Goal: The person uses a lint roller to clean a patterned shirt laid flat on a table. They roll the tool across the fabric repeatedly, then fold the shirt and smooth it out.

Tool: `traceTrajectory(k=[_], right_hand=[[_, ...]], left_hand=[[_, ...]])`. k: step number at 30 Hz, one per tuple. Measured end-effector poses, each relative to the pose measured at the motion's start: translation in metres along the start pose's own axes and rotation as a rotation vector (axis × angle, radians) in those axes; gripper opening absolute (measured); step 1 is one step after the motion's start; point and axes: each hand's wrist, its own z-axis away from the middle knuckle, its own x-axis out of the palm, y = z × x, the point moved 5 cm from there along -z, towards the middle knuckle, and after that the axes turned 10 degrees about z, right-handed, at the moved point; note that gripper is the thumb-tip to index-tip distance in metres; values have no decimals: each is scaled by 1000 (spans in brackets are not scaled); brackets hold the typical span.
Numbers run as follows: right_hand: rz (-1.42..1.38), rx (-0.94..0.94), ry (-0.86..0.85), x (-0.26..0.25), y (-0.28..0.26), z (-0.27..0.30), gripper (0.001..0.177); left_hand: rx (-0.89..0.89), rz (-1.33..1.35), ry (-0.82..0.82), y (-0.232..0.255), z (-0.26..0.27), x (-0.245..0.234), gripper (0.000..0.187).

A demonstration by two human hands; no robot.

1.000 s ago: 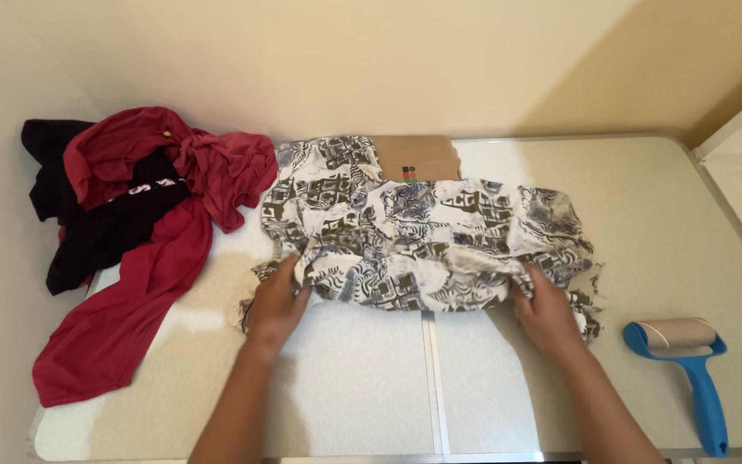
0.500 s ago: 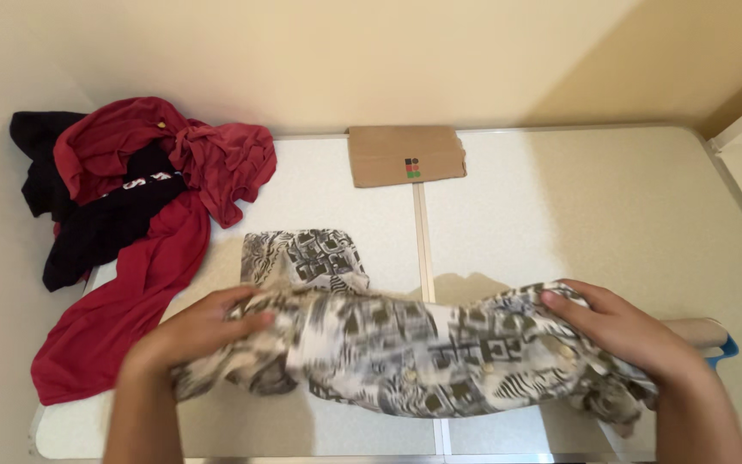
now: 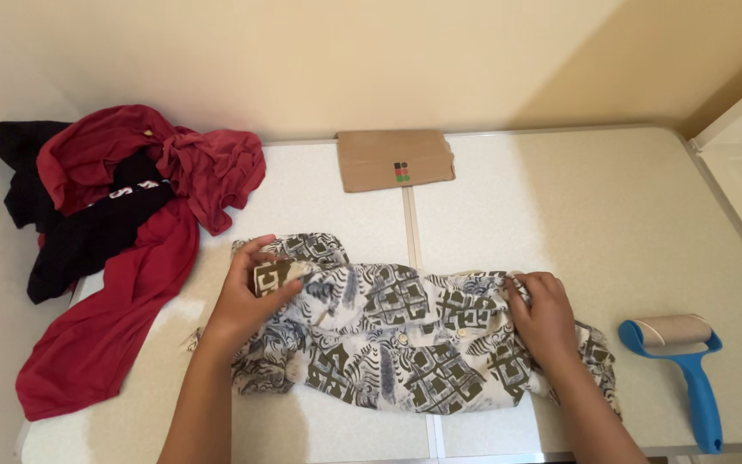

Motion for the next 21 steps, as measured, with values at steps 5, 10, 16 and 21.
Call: traceTrajectory(k=[5,10,16,21], right_hand=[[150,-111,122,-8,-19,4,30],[-38,24,-44,-13,-19,11,32],[-167,159,-97,-23,-4,38,30],[-223,185,-122,-15,7,40,28]], left_hand=[[-415,-305,127,-21,1,0,46],[-153,-673,36,-39,11,7,50],[-309,-271,103,-14,50,0,27],[135,-13,294,50,51,-24,22]])
